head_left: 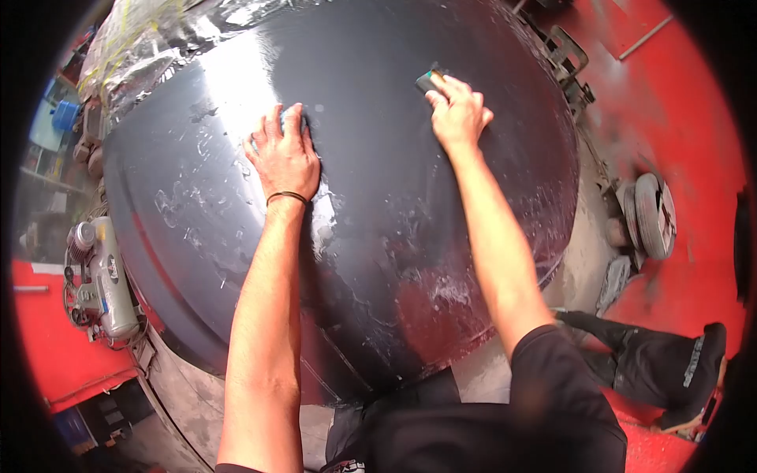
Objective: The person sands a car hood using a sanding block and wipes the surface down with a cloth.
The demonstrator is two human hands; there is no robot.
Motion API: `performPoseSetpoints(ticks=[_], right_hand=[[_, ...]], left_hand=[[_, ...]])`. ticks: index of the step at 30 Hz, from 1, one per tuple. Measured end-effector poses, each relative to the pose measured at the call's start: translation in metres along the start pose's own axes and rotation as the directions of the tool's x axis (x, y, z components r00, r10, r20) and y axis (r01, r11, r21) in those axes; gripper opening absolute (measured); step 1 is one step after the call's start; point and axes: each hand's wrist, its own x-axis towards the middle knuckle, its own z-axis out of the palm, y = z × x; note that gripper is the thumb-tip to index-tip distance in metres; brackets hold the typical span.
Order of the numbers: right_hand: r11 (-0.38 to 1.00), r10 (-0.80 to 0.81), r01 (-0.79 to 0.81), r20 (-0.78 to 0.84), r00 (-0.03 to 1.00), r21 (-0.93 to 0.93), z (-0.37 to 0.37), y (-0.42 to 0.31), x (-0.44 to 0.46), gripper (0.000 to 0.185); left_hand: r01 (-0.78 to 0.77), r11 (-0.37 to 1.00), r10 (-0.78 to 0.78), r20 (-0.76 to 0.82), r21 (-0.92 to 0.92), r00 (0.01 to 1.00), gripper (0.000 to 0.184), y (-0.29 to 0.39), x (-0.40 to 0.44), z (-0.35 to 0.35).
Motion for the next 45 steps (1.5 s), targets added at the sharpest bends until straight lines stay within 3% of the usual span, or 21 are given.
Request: performPoseSetpoints(ticks=[2, 4, 6, 7, 9, 11, 13, 15, 17, 20, 24, 27, 29, 33, 37, 39, 42, 45], right_hand=[[0.997, -0.031, 0.034, -0.039, 0.999, 0.074, -0.027, -0.014, -0.069, 0.034], [0.984, -0.167, 0.165, 0.022, 0.986, 0.072, -0.070, -0.033, -0.167, 0.039], [0.989, -0.148, 0.145, 0.145, 0.978, 0.032, -0.112, -0.042, -0.249, 0.046], [0.995, -0.095, 0.099, 0.127, 0.987, -0.024, -0.122, -0.028, -0.260, 0.038], [0.948, 0.066, -0.050, -0.037, 0.997, 0.315, -0.107, 0.049, -0.235, 0.035], [0.901, 0.419, -0.431, -0.164, 0.893, -0.049, -0.122, 0.109, -0.168, 0.032], [0.875, 0.441, -0.472, -0.230, 0.868, -0.106, -0.131, 0.177, -0.136, 0.033], [0.930, 0.303, -0.338, -0.216, 0.928, -0.144, -0.139, 0.150, -0.171, 0.034], [0.975, 0.218, -0.223, -0.227, 0.949, 0.005, -0.139, 0.109, -0.248, 0.031], [0.989, 0.147, -0.146, -0.060, 0.987, 0.022, -0.160, 0.034, -0.349, 0.034], [0.984, 0.159, -0.169, -0.165, 0.973, -0.053, -0.156, 0.095, -0.290, 0.042], [0.961, 0.257, -0.273, -0.223, 0.940, -0.044, -0.154, 0.097, -0.270, 0.040], [0.888, 0.421, -0.446, -0.193, 0.886, -0.110, -0.161, 0.060, -0.296, 0.044], [0.898, 0.419, -0.431, -0.126, 0.899, -0.091, -0.168, 0.035, -0.370, 0.047], [0.811, 0.505, -0.553, -0.246, 0.827, -0.193, -0.169, 0.100, -0.276, 0.035], [0.774, 0.557, -0.592, -0.204, 0.805, -0.225, -0.169, 0.121, -0.255, 0.037], [0.844, 0.494, -0.526, -0.226, 0.840, -0.109, -0.170, 0.083, -0.319, 0.042], [0.865, 0.461, -0.479, -0.143, 0.876, -0.151, -0.183, 0.040, -0.385, 0.050]], left_hand=[[-0.009, 1.000, 0.009, 0.004, 0.005, 1.000, 0.039, 0.000, 0.002, -0.002], [-0.028, 0.999, 0.028, 0.008, 0.035, 1.000, 0.039, -0.002, 0.002, 0.000], [-0.029, 0.998, 0.028, 0.018, 0.051, 0.999, 0.040, -0.006, 0.001, 0.005], [-0.037, 0.997, 0.035, 0.018, 0.072, 0.999, 0.041, -0.008, 0.002, 0.008], [-0.048, 0.997, 0.047, 0.021, 0.060, 0.999, 0.038, -0.011, 0.004, 0.011], [-0.070, 0.997, 0.069, 0.010, 0.045, 0.998, 0.039, -0.017, 0.004, 0.017], [-0.089, 0.993, 0.087, 0.027, 0.074, 0.996, 0.040, -0.024, 0.007, 0.023], [-0.100, 0.987, 0.091, 0.075, 0.127, 0.993, 0.044, -0.032, 0.009, 0.030], [-0.138, 0.984, 0.130, 0.079, 0.112, 0.988, 0.045, -0.038, 0.009, 0.033], [-0.153, 0.981, 0.138, 0.122, 0.121, 0.983, 0.045, -0.015, 0.000, 0.028], [-0.233, 0.972, 0.226, 0.163, 0.021, 0.960, 0.044, 0.056, -0.028, 0.016], [-0.267, 0.963, 0.262, 0.156, 0.016, 0.952, 0.043, 0.090, -0.045, 0.007], [-0.259, 0.966, 0.257, 0.163, -0.007, 0.953, 0.043, 0.089, -0.045, 0.005], [-0.287, 0.958, 0.283, 0.124, 0.016, 0.951, 0.046, 0.085, -0.043, 0.014], [-0.269, 0.963, 0.264, 0.137, 0.016, 0.955, 0.043, 0.091, -0.044, 0.007], [-0.274, 0.961, 0.269, 0.145, 0.018, 0.952, 0.043, 0.088, -0.044, 0.007], [-0.264, 0.964, 0.258, 0.164, 0.016, 0.952, 0.043, 0.092, -0.042, 0.005], [-0.272, 0.962, 0.264, 0.166, 0.022, 0.950, 0.047, 0.086, -0.042, 0.010]])
